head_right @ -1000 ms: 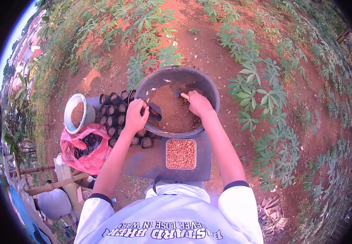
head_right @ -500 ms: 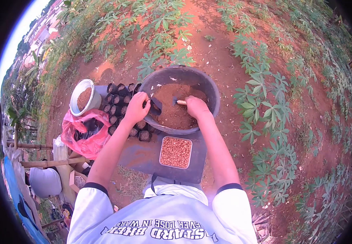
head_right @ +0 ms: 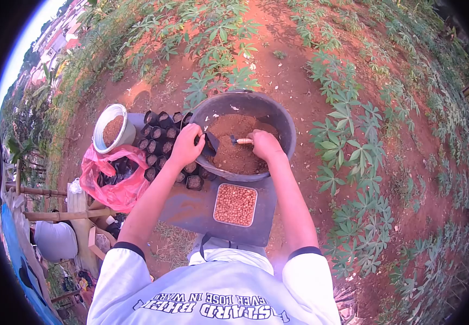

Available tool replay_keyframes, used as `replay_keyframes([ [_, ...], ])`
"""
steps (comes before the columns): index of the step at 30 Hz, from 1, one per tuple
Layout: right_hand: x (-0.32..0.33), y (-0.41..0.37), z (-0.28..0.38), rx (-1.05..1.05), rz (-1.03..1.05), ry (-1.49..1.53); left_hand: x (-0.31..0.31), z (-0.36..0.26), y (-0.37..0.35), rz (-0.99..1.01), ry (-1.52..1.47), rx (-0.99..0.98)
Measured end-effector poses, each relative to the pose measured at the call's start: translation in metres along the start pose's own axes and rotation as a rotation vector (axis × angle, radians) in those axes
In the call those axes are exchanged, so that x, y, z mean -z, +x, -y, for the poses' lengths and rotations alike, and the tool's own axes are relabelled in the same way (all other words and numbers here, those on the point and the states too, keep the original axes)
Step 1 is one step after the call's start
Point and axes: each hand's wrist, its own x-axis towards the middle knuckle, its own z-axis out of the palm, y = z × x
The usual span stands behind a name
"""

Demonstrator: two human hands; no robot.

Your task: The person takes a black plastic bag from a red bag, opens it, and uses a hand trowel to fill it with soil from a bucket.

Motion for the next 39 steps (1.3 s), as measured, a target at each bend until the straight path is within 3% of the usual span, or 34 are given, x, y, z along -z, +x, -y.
replay_keyframes([
  [15,0.000,-0.002,-0.004,-0.166,-0.159,-0.002,0.001,0.003,-0.002,-0.059,-0.101,0.050],
  [39,0.010,-0.009,0.012,-0.338,-0.101,-0.014,-0.001,0.013,0.000,-0.104,-0.167,-0.009],
])
